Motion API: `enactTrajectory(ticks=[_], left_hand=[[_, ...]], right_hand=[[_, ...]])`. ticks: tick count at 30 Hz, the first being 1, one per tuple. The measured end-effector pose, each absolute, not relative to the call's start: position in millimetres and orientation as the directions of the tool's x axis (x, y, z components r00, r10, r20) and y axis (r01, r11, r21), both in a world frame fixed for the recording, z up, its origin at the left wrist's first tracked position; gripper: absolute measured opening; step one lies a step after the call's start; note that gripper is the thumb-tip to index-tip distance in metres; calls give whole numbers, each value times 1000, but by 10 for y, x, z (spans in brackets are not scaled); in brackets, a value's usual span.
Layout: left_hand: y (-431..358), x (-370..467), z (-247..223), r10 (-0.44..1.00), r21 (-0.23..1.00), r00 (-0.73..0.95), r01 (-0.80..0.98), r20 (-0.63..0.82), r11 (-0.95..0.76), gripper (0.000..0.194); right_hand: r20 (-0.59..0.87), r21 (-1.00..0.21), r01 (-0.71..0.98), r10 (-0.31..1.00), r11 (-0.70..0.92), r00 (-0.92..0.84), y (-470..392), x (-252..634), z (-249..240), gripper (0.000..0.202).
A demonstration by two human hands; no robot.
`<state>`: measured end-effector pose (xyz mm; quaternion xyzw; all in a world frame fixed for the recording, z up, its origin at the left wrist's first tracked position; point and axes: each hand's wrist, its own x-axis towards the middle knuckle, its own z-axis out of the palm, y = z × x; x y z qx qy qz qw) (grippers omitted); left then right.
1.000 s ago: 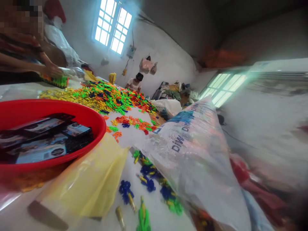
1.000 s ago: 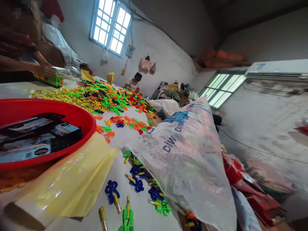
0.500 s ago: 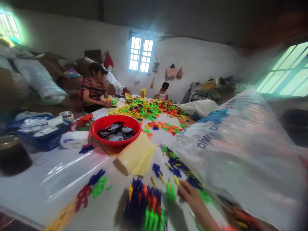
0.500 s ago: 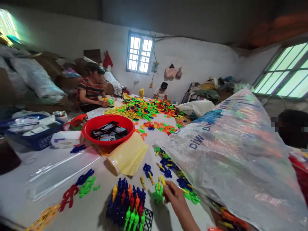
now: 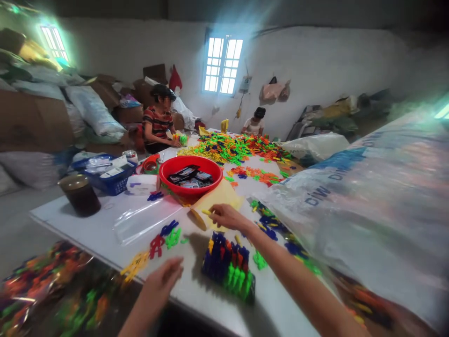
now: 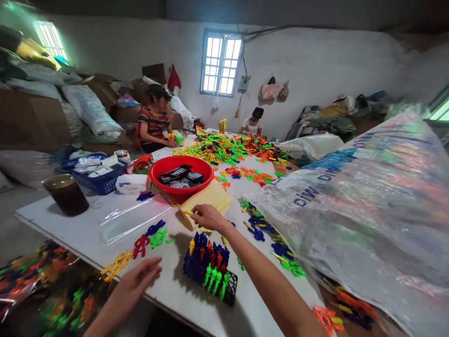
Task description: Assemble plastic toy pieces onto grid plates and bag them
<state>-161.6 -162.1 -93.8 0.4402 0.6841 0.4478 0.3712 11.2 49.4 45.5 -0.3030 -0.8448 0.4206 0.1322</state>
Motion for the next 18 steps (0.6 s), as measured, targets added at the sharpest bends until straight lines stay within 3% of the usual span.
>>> enactTrajectory(ticks=[2, 5, 9, 11, 13, 18], left_hand=[[-1374, -1688, -744, 926, 885, -377, 427, -13, 187, 50], [-1134, -1887, -657, 880, 637, -468, 703, 78, 317, 40], [-880, -2186, -751, 864, 450, -494, 795, 94, 406, 44], [-675, -2291, -826, 903, 234, -421, 890, 85, 392, 43], [-443, -2342, -896, 934, 95, -355, 932, 36, 351, 35], [-115, -2376, -882, 941, 73, -336, 939, -26, 337, 34]], right_hand=[[21, -786, 383, 641, 485, -768, 468, 185, 503, 23], [5, -759, 447, 691, 473, -723, 553, 568, 411, 28], [-73, -774, 557, 830, 302, -553, 617, 1435, 124, 31], [-93, -794, 580, 906, 183, -413, 496, 1858, -12, 30], [-126, -790, 607, 943, 92, -307, 295, 2172, -145, 27], [-247, -797, 600, 943, -65, -225, -145, 2461, -538, 30]])
